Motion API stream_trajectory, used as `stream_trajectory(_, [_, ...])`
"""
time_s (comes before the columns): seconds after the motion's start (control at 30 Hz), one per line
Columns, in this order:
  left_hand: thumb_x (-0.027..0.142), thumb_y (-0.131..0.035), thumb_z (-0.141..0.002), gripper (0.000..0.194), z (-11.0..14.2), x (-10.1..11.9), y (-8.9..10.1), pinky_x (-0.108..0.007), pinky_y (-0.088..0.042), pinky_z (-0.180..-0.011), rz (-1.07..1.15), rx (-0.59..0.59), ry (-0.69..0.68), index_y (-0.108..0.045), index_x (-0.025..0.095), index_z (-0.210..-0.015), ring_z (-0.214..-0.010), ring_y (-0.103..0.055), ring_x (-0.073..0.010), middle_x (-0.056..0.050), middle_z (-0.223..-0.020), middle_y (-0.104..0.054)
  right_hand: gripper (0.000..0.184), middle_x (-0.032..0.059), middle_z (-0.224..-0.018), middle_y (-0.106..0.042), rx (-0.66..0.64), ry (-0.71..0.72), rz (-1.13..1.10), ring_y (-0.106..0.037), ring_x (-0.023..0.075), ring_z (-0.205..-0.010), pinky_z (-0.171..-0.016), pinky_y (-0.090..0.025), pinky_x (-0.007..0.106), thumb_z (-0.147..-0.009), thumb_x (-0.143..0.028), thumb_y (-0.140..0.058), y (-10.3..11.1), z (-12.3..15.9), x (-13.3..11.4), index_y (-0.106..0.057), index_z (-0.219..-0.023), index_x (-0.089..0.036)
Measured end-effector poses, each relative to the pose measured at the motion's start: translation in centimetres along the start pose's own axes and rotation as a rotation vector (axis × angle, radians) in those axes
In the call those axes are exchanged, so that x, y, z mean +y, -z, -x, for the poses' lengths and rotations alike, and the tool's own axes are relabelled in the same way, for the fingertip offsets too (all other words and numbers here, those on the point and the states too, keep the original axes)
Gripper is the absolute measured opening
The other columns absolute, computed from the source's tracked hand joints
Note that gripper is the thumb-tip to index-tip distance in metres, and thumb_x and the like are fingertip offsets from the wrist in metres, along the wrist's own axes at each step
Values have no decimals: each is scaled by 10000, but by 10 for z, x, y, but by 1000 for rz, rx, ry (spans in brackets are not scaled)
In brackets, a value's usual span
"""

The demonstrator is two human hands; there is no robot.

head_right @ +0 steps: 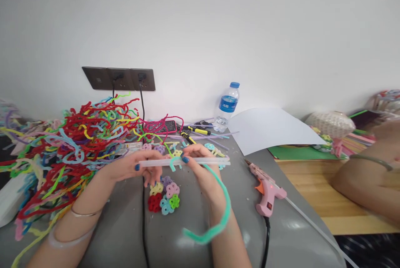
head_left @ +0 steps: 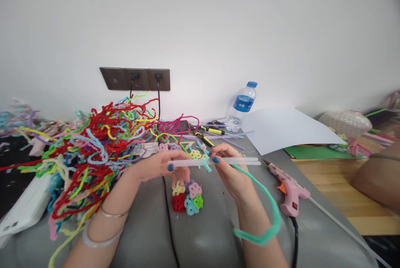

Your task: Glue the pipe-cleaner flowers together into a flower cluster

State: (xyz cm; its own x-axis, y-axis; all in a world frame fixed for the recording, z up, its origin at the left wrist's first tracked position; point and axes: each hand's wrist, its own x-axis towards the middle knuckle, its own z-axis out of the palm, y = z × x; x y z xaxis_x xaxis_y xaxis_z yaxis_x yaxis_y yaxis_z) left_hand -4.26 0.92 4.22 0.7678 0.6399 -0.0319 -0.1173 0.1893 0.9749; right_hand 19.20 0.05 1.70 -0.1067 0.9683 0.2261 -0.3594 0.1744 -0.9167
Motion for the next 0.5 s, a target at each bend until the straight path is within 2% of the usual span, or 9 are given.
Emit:
stream_trajectory(0.07, [651,-732,-732,631,8,12,7,-275,-514,-605,-94,-57,41,-692,181,-1152,-790,-703,-242,-169,-989,-734,200,13,-766,-655,-43,12,61,-577,175,-707,-621,-441,273,-735,-377,-828,4,0,-5,-717,-834,-244])
stream_trajectory(0.13, [641,-699,-771,615,9,21,6,-276,-508,-626,-158,-73,86,-698,191,-1191,-861,-704,-260,-180,-1043,-728,167,17,-774,-668,-98,21,135,-591,180,-708,-618,-448,278,-759,-356,-814,4,2,-9,-717,-834,-242])
stream_trajectory(0.23, [537,-712,-813,477,2,25,-6,-264,-480,-575,-168,-109,146,-718,203,-1154,-719,-675,-219,-124,-874,-712,111,17,-785,-681,-193,-16,184,-630,183,-707,-629,-473,288,-806,-308,-785,-4,4,-14,-708,-848,-240])
stream_trajectory(0.33, [410,-745,-819,282,-6,19,-16,-234,-388,-462,-114,-81,193,-725,194,-1000,-491,-508,-131,-23,-648,-588,108,-3,-774,-662,-290,-60,88,-643,162,-628,-601,-483,288,-841,-305,-764,-10,5,-11,-692,-896,-246])
stream_trajectory(0.4, [434,-699,-858,295,-7,13,-18,-219,-311,-435,-5,-147,214,-671,170,-986,-449,-353,-79,36,-614,-469,174,-6,-793,-652,-359,-42,-6,-633,150,-587,-577,-483,286,-818,-356,-790,-10,4,-6,-692,-911,-246])
stream_trajectory(0.5, [521,-591,-915,373,-7,2,-18,-209,-204,-428,126,-282,277,-568,154,-858,-460,-206,-57,77,-589,-326,371,22,-829,-663,-443,34,-87,-641,175,-683,-621,-499,290,-696,-499,-862,-6,2,4,-712,-916,-239])
